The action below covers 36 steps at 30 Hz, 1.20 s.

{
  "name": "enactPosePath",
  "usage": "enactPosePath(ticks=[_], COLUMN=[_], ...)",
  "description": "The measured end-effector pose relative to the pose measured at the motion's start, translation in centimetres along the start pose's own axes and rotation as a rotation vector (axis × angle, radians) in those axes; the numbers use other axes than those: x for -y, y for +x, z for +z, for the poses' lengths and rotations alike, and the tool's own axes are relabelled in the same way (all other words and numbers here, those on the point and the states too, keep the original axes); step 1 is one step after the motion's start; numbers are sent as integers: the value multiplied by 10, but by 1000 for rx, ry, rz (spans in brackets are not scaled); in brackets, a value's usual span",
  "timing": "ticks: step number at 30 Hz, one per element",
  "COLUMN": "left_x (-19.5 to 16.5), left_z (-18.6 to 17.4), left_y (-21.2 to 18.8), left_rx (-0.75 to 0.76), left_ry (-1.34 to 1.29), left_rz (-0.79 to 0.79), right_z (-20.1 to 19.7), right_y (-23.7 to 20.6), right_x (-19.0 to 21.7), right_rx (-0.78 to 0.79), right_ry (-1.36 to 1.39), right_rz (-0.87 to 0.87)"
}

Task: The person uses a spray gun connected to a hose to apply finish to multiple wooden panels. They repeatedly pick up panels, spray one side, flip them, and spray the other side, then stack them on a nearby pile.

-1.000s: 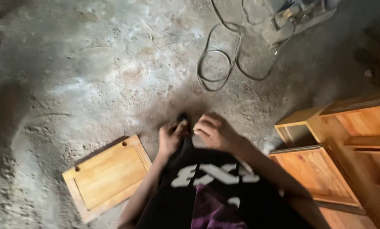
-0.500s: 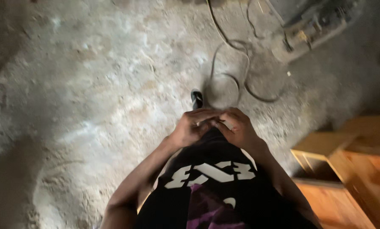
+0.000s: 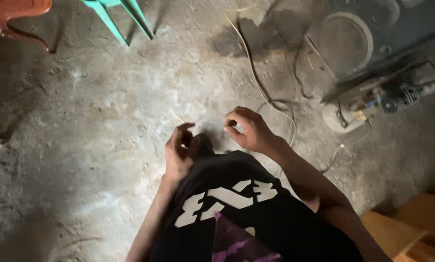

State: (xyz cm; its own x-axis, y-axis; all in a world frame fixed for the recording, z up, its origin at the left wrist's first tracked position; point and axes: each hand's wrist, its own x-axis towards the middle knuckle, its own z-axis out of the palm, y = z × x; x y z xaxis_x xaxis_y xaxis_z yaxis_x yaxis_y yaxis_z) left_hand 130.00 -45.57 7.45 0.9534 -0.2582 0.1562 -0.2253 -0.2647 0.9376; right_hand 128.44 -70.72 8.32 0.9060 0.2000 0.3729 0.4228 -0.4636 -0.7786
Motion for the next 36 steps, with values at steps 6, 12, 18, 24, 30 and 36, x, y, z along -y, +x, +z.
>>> enactPosePath(ticks=[6, 12, 18, 24, 30, 36], left_x=[78, 123, 108, 113, 130, 178], left_z=[-4, 25, 67, 111, 187, 249], left_y=[186, 385, 536, 664, 797, 884], left_rx=[242, 377, 603, 588, 575, 580], left_ry=[-117, -183, 21, 178, 361, 372], left_rz=[-30, -47, -31, 132, -73, 17], right_z=[-18, -65, -128, -189, -251, -274], right_y=[121, 221, 293, 361, 468, 532], right_x=[-127, -247, -373, -574, -763, -892], right_rx=[-24, -177, -389, -556, -826, -816], right_ry=[-69, -153, -94, 83, 150, -162], right_rz=[113, 403, 549, 751, 838, 1006])
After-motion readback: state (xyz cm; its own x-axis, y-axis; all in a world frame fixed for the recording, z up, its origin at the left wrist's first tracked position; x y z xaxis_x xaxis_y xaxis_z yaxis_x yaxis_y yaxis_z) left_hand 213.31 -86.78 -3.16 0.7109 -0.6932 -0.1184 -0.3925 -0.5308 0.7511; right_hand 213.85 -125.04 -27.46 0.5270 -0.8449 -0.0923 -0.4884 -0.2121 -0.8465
